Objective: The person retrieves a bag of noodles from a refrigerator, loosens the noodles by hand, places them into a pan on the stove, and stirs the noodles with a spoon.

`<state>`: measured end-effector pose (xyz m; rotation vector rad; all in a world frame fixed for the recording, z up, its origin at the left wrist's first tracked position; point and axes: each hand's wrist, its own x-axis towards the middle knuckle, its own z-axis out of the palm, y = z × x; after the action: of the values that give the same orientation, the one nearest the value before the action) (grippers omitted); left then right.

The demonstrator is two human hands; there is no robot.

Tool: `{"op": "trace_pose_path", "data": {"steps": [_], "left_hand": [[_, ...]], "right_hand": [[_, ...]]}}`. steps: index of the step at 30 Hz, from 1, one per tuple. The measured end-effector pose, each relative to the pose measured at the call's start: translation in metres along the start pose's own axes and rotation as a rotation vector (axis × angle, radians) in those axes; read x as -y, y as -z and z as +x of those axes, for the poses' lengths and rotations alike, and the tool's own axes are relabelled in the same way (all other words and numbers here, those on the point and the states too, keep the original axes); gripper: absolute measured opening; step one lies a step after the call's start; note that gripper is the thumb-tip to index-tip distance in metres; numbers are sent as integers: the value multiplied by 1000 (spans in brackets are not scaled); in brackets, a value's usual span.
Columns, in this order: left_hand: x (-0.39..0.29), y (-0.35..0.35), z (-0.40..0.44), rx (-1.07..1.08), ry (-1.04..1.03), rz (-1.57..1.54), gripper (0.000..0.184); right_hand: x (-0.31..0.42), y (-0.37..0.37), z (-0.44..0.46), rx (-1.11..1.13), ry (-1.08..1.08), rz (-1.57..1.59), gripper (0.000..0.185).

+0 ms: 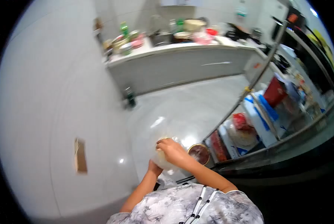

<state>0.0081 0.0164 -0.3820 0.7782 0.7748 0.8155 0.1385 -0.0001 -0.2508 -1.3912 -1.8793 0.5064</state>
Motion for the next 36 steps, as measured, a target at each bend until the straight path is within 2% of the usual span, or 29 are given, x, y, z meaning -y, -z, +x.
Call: {"op": "trace_pose_path", "data": {"steps": [1,3,5,6,7,9,10,11,12,13,15,17,19,20,22,25,26,27,30,34,36], "left_hand": [[-30,-15,18,-28,273,-474,46],[-34,-2,81,131,206,-441,44],[-63,-4,131,108,324,-484,43],[-76,-6,155,143,342,-477,43],[-90,-8,180,170,377,-455,43],[-106,-13,224,194,443,-426,43],[-109,-14,250,262,485,-283,45],[-109,-16,274,323,528,-137,47],[-102,-15,301,392,538,-204,47],[-104,-20,320,401,598,-213,46],[-117,-43,356,425,645,-203,44],[-122,-63,393,428,648,-169,45],[-130,-90,435,475,671,-214,51],[-139,-108,456,469,667,-205,51],[-157,-145,493,421,708,-277,52],[-147,-193,557,439,676,-341,53],[-143,-209,571,436,686,-327,53],[-141,-229,590,452,658,-310,53],[-132,-295,647,501,684,-316,52],[-119,-378,704,609,811,-300,54],[-99,-412,735,670,861,-275,54]], "right_hand": [[-18,4,19,-8,45,-174,24],[-48,15,61,-15,-45,-248,25],[-83,22,97,-80,-116,-421,24],[-86,39,119,19,-201,-525,22],[-98,49,139,-5,-219,-546,22],[-119,60,162,-24,-366,-397,34],[-123,72,176,-28,-392,-391,34],[-125,90,192,104,-556,-363,41],[-132,106,208,244,-715,-320,49],[-151,109,213,253,-722,-294,49],[-197,114,219,99,-852,-183,55],[-238,130,230,-29,-822,40,57],[-268,152,246,-297,-788,204,48],[-288,165,254,-299,-782,214,48],[-330,194,270,-499,-693,253,37],[-375,260,297,-536,-692,116,33],[-380,286,305,-549,-718,276,33],[-393,306,310,-565,-717,276,33],[-443,365,315,-338,-530,65,40],[-487,423,309,-362,-595,-10,41],[-510,447,308,-239,-737,-187,42]]}}
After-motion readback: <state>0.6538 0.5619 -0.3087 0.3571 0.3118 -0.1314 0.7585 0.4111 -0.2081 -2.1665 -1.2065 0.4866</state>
